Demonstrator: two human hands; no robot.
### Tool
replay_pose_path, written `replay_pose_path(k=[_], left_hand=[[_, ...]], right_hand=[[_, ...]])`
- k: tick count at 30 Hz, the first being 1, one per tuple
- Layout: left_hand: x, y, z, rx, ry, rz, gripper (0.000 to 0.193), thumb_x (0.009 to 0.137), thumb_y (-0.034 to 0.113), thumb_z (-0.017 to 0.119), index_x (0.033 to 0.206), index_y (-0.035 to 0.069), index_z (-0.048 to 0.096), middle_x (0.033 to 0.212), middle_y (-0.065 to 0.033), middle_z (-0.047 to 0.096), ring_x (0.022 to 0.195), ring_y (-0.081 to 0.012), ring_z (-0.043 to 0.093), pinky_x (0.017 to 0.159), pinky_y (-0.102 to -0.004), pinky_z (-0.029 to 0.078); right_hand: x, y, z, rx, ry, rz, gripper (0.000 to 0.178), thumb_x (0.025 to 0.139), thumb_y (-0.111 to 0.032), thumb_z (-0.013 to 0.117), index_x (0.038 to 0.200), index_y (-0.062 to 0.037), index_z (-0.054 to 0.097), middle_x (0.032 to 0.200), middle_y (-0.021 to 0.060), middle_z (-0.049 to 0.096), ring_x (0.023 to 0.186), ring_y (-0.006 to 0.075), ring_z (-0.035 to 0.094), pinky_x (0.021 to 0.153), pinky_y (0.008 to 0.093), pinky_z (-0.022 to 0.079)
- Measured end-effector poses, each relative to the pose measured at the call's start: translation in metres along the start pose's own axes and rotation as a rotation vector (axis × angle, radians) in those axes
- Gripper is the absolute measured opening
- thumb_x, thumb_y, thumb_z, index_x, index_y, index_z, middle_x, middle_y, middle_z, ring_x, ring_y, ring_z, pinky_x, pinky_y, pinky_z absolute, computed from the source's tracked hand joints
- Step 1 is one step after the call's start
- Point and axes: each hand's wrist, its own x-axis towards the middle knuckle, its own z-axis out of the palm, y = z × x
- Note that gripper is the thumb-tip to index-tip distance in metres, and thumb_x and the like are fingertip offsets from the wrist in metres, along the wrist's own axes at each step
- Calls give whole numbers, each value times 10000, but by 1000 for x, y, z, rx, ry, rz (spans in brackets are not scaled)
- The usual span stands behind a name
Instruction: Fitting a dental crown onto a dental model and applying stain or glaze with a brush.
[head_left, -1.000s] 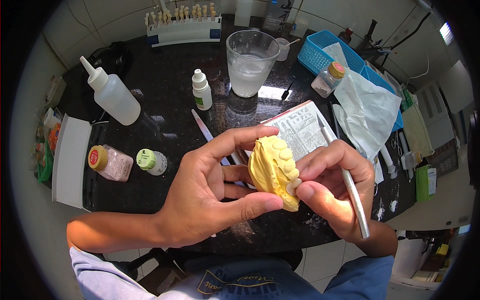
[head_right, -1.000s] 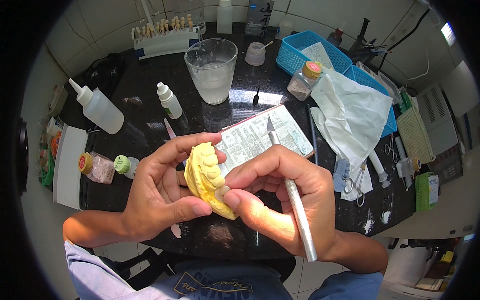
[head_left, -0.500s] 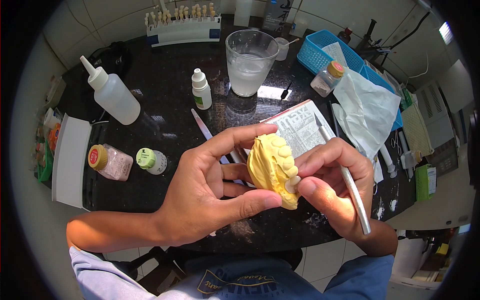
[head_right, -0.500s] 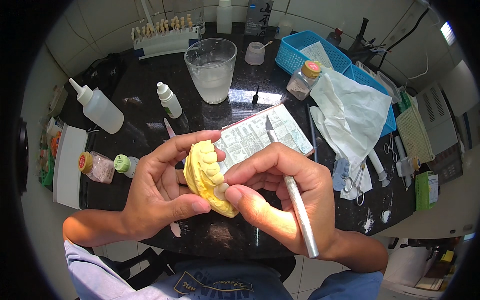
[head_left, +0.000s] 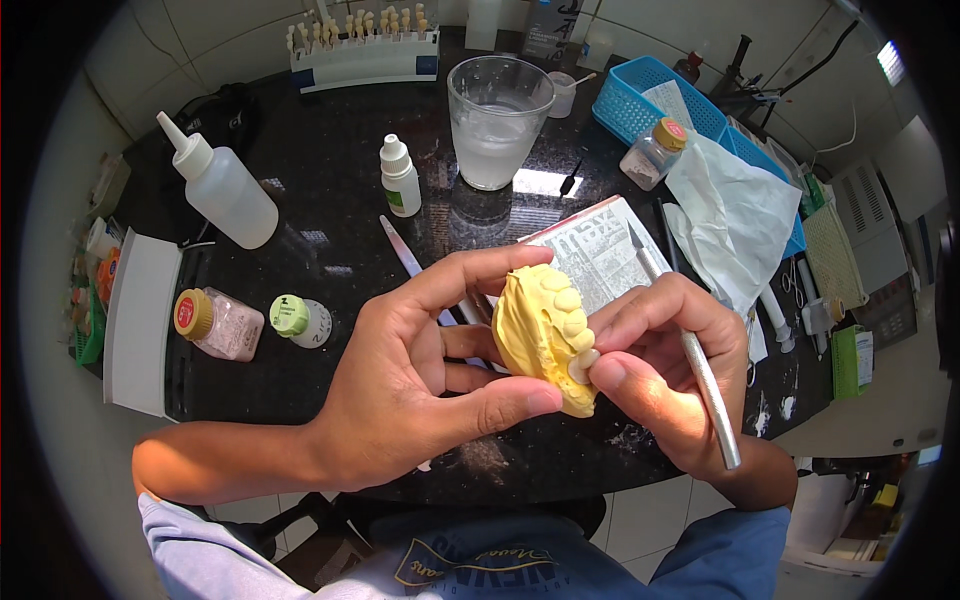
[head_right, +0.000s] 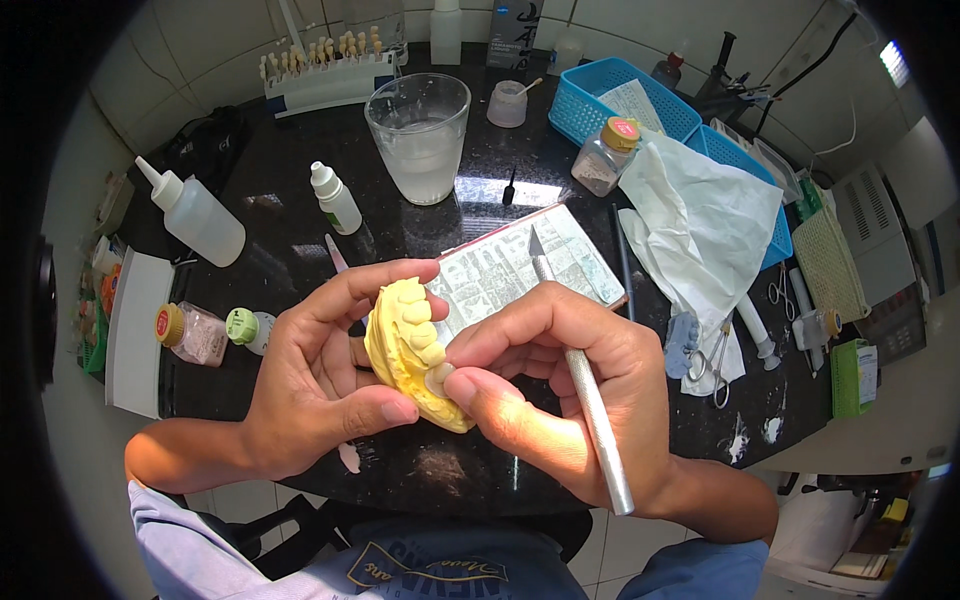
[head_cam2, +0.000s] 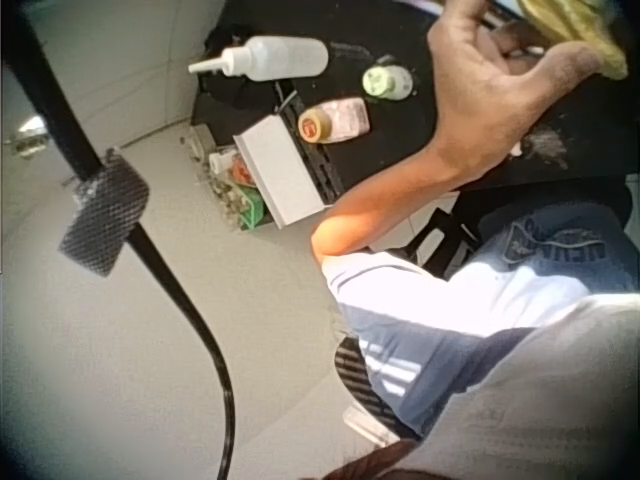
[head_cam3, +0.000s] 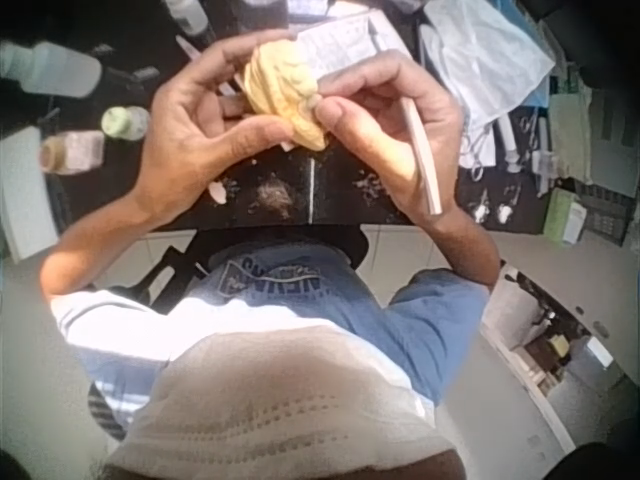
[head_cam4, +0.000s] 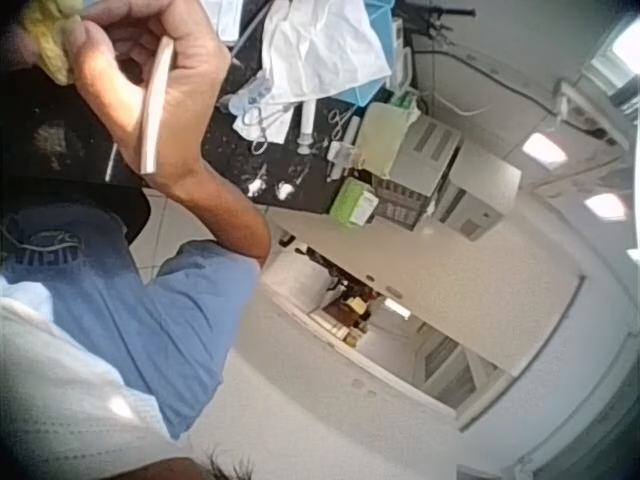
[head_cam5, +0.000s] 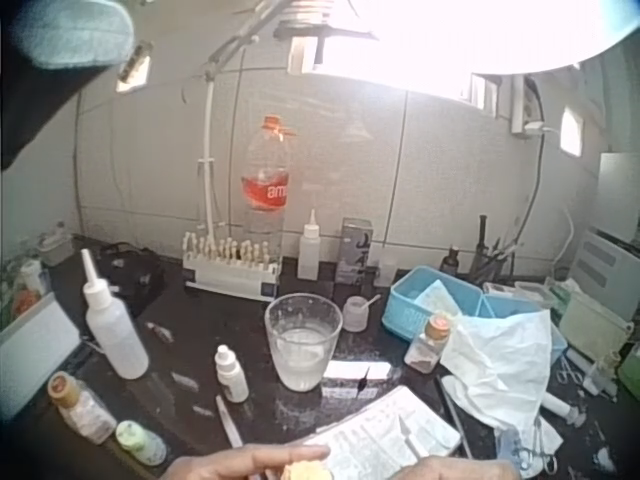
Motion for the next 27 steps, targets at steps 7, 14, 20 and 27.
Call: replay_pose_path(k=[7,14,20,27], left_hand=[[1,1,1,0,8,-15,803,751,112,783,1381,-33,306,1267,-166,466,1130,-200,553,967,-329,492],[1,1,1,9,5,-1,806,748,121,788,1380,-30,310,1263,-164,469,1125,-196,555,968,-330,488],[1,1,2,-1,5,-10,808,749,129,790,1379,-32,311,1261,-164,473,1123,-194,557,972,-330,483],[0,1,1,-5,1,0,804,755,135,787,1380,-33,309,1258,-161,479,1120,-191,560,971,-325,482]], right_hand=[[0,0,1,2,16,-8,138,837,24,652,939,47,562,917,135,652,871,149,652,815,279,524],[-1,1,1,16,23,-18,136,838,23,652,938,48,562,903,130,652,851,138,654,790,267,528],[-1,0,2,13,30,-13,137,839,25,651,940,48,562,896,127,650,845,134,653,788,264,527],[-1,0,2,17,29,-17,138,839,25,651,941,47,562,896,123,647,846,133,651,790,264,527]])
